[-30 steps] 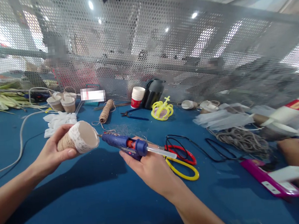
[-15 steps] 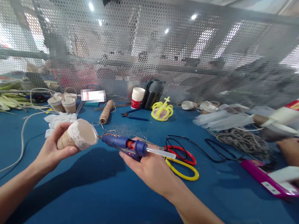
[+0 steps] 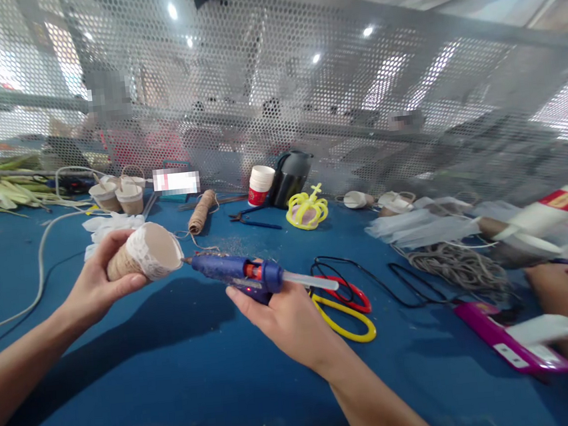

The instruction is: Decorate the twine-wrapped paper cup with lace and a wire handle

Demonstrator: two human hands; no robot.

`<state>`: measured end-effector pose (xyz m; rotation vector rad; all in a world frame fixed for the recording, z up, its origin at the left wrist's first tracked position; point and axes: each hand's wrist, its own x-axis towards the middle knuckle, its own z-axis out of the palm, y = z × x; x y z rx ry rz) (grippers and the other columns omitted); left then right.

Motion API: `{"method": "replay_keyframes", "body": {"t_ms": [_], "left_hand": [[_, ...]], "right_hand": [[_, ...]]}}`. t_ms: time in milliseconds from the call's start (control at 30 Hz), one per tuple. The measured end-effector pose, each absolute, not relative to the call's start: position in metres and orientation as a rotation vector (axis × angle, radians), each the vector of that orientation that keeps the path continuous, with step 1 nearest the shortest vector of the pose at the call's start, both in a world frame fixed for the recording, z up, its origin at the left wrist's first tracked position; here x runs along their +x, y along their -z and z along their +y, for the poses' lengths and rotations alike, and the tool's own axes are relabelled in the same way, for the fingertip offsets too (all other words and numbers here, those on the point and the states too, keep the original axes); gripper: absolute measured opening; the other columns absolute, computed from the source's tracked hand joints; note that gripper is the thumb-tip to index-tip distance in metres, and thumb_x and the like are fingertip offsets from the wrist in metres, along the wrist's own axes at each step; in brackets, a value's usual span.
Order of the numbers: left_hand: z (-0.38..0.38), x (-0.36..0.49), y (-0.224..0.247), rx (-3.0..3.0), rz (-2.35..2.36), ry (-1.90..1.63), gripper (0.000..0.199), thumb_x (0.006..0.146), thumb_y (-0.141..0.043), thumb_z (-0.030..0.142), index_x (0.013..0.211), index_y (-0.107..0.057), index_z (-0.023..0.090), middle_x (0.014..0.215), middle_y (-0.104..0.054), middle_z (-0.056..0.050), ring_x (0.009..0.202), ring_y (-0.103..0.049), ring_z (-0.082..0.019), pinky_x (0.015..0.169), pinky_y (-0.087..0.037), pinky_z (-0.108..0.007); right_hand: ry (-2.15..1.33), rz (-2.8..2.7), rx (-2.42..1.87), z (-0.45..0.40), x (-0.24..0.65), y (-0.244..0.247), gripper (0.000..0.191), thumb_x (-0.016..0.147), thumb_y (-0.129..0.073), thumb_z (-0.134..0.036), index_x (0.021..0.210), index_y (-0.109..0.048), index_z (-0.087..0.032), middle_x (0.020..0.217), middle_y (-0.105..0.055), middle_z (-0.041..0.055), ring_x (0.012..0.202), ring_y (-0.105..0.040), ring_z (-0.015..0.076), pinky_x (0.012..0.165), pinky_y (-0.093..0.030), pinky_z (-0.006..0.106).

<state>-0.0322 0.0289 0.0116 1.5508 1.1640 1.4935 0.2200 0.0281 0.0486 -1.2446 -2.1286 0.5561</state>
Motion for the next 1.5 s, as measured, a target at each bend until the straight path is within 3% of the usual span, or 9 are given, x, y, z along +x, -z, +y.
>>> {"method": "replay_keyframes", "body": {"t_ms": [167,267,333,467,867,1033,1333,1500], "left_hand": [[0.028,-0.028,-0.006,1.33,0.927,-1.411,0.049,0.063,-0.068,0.035,0.106,-0.048,0.021,0.095,-0.054,-0.003,0.084,-0.052,-0.016,0.071,-0.044,-0.024],[0.024,-0.021,-0.006,1.13,0.729,-1.302,0.049,0.066,-0.065,0.04,0.109,-0.049,0.02,0.1,-0.056,-0.006,0.086,-0.055,-0.018,0.076,-0.046,-0.028],[0.021,-0.018,-0.006,1.037,0.638,-1.236,0.048,0.067,-0.064,0.04,0.109,-0.051,0.02,0.104,-0.057,-0.007,0.087,-0.057,-0.019,0.078,-0.047,-0.031],[0.016,-0.013,-0.007,0.955,0.512,-1.157,0.046,0.068,-0.063,0.039,0.109,-0.053,0.021,0.107,-0.057,-0.008,0.089,-0.059,-0.022,0.081,-0.048,-0.036],[0.015,-0.014,-0.005,1.005,0.502,-1.172,0.05,0.069,-0.062,0.041,0.114,-0.05,0.022,0.112,-0.056,-0.009,0.094,-0.058,-0.023,0.087,-0.045,-0.039],[0.015,-0.015,-0.008,0.99,0.505,-1.178,0.049,0.068,-0.063,0.039,0.113,-0.051,0.022,0.11,-0.057,-0.009,0.09,-0.059,-0.022,0.081,-0.048,-0.034],[0.02,-0.018,-0.007,1.097,0.709,-1.206,0.049,0.064,-0.067,0.038,0.108,-0.052,0.021,0.104,-0.058,-0.007,0.09,-0.056,-0.019,0.076,-0.046,-0.028],[0.024,-0.02,-0.004,1.169,0.748,-1.212,0.044,0.065,-0.068,0.032,0.105,-0.055,0.02,0.095,-0.058,-0.006,0.084,-0.055,-0.017,0.072,-0.045,-0.025]], "right_hand": [[-1.231,-1.822,-1.115,0.034,0.219,-0.049,0.023,0.08,-0.051,-0.035,0.079,-0.06,-0.014,0.039,-0.044,-0.0057,0.036,-0.04,0.007,0.04,-0.034,0.021],[-1.573,-1.525,-0.964,0.039,0.218,-0.045,0.019,0.078,-0.056,-0.032,0.072,-0.056,-0.015,0.043,-0.044,-0.0059,0.034,-0.035,0.004,0.035,-0.026,0.018],[-1.718,-1.37,-0.913,0.042,0.216,-0.041,0.02,0.074,-0.06,-0.031,0.066,-0.054,-0.013,0.049,-0.047,-0.0041,0.038,-0.038,0.0035,0.037,-0.028,0.017],[-1.869,-1.185,-0.858,0.045,0.211,-0.036,0.021,0.07,-0.064,-0.032,0.066,-0.055,-0.013,0.06,-0.05,-0.0017,0.045,-0.043,0.0043,0.039,-0.03,0.017],[-1.998,-1.103,-0.819,0.045,0.202,-0.026,0.024,0.07,-0.064,-0.034,0.064,-0.055,-0.013,0.059,-0.048,-0.0033,0.039,-0.033,0.001,0.035,-0.022,0.015],[-1.842,-1.249,-0.901,0.044,0.201,-0.026,0.026,0.072,-0.062,-0.036,0.062,-0.054,-0.013,0.048,-0.045,-0.005,0.037,-0.032,0.0023,0.036,-0.024,0.016],[-0.818,-1.901,-1.424,0.041,0.211,-0.041,0.038,0.075,-0.052,-0.046,0.051,-0.052,-0.016,0.042,-0.05,-0.0006,0.042,-0.049,0.0116,0.048,-0.04,0.025],[-0.56,-2.044,-1.442,0.039,0.214,-0.045,0.031,0.074,-0.054,-0.039,0.051,-0.049,-0.018,0.039,-0.051,-0.0018,0.038,-0.049,0.0124,0.044,-0.04,0.025]]}}
